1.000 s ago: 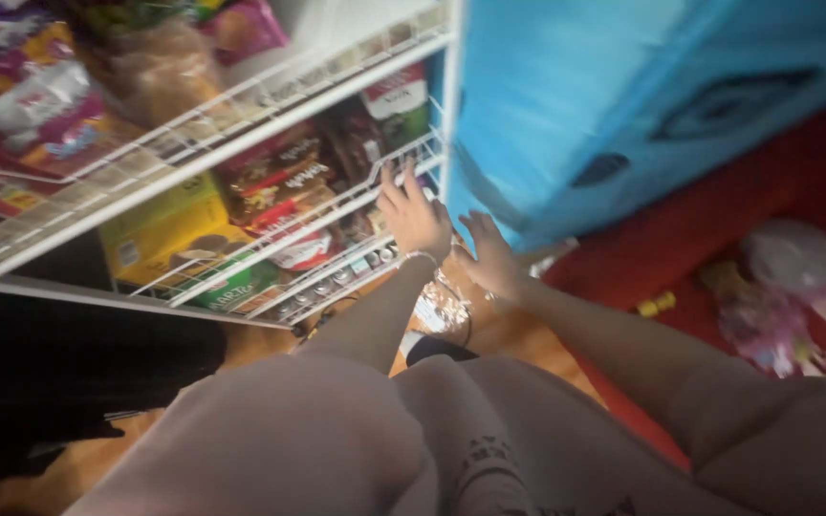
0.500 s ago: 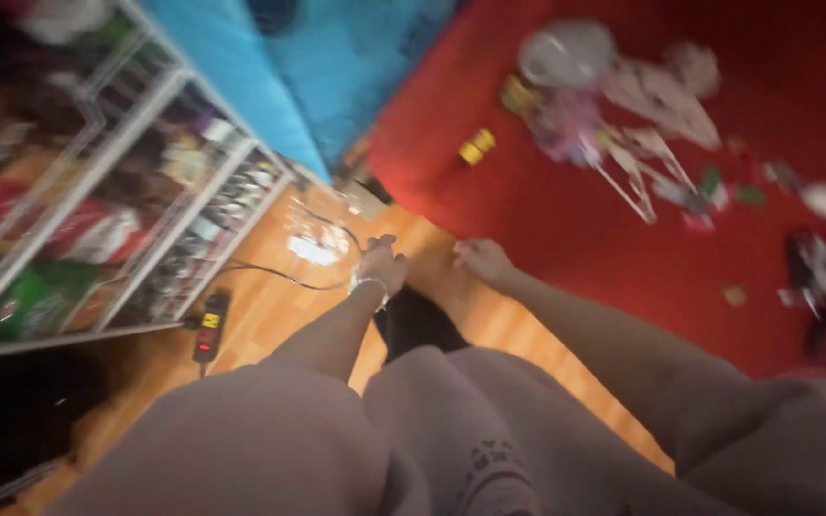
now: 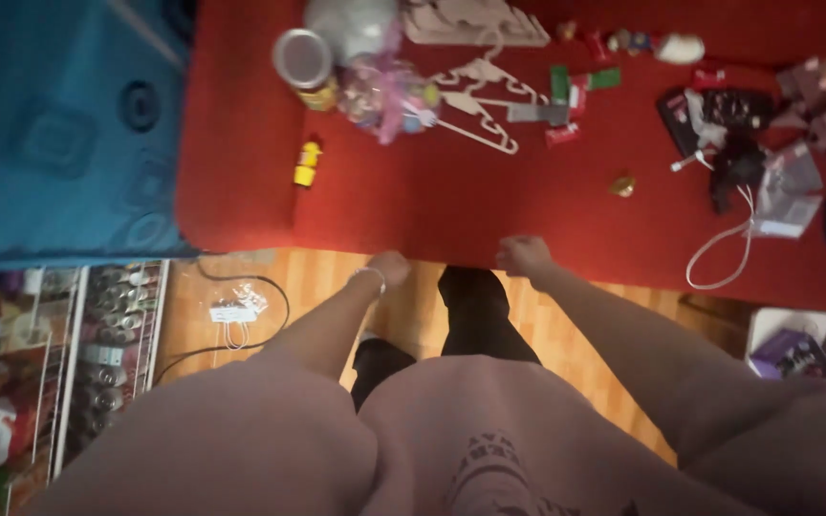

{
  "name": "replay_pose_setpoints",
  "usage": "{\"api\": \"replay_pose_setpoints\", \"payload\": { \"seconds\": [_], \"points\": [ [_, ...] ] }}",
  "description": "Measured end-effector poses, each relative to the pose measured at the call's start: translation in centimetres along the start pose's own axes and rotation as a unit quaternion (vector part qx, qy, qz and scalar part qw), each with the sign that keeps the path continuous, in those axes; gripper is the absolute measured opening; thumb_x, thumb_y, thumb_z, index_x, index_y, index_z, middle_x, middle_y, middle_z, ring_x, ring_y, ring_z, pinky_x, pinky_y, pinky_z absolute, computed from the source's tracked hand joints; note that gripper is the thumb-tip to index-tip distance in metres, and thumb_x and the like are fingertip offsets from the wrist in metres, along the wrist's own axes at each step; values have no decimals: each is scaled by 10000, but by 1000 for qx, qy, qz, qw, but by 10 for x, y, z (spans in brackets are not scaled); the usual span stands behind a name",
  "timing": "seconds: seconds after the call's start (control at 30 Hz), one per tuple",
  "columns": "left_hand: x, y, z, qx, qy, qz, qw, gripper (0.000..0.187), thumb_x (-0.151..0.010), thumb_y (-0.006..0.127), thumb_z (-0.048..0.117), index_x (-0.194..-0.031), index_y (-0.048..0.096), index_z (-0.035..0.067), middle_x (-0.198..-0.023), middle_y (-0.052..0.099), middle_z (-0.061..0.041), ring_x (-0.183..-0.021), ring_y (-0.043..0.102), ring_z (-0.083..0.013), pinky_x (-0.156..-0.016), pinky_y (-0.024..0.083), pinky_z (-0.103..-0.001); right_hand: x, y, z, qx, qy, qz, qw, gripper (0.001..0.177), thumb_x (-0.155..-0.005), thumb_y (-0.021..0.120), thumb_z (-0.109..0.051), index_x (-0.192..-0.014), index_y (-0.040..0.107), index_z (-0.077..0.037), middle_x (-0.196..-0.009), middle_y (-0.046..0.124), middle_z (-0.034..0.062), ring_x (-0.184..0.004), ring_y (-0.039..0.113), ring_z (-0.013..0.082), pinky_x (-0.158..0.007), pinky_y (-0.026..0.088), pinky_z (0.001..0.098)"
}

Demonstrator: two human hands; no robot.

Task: Organizing various snacks and hangers from a red couch into a wire storage rack.

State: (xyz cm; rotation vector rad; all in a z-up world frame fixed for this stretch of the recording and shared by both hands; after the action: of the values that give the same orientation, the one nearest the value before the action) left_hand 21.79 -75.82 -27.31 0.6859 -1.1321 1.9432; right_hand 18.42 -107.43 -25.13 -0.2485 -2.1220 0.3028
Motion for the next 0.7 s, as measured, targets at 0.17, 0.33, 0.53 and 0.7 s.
{"api": "replay_pose_setpoints", "payload": {
  "seconds": [0.17, 0.33, 0.53, 0.7],
  "points": [
    [-63, -40, 93, -42, 12, -52, 998, 479, -916, 457, 294, -1152, 756, 3, -1214, 731, -212, -1240, 645, -380, -1078, 491, -485, -70, -60, -8, 26, 22, -14, 999, 399, -967, 660, -319, -1258, 690, -48, -995, 762, 210, -826, 768, 318, -703, 642, 416],
    [-226, 5, 151, -207, 130, -61, 968, 438, -927, 429, 203, -1086, 775, -15, -1128, 762, -203, -1149, 704, -364, -993, 556, -459, -125, -117, -33, 53, 18, -29, 998, 386, -955, 667, -266, -1270, 702, -44, -1016, 757, 226, -861, 770, 335, -704, 642, 447],
    [-291, -47, 245, 10, 24, -26, 999, 432, -964, 471, 439, -1288, 680, 245, -1368, 653, -59, -1290, 609, -313, -1039, 540, -456, -233, -174, -65, 203, -120, 7, 972, 376, -947, 627, -221, -1307, 708, -150, -1183, 731, 137, -1136, 674, 352, -932, 567, 463],
    [-285, -127, 339, -111, 135, 114, 978, 322, -886, 649, 221, -1182, 689, 103, -1456, 479, -76, -1283, 498, -409, -979, 596, -483, -269, -185, -158, 345, -193, 86, 915, 392, -943, 618, -185, -1294, 699, -31, -1154, 721, 270, -1107, 659, 484, -942, 550, 601]
  ]
}}
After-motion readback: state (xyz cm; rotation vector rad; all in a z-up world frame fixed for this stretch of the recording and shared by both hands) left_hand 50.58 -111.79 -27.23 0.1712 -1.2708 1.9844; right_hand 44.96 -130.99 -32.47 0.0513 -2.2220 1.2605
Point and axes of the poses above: each hand's wrist, its own x-axis away from the middle knuckle, its own y-axis out of the palm, z = x × y, the point moved 6 cm from there along -x, towards the middle knuckle
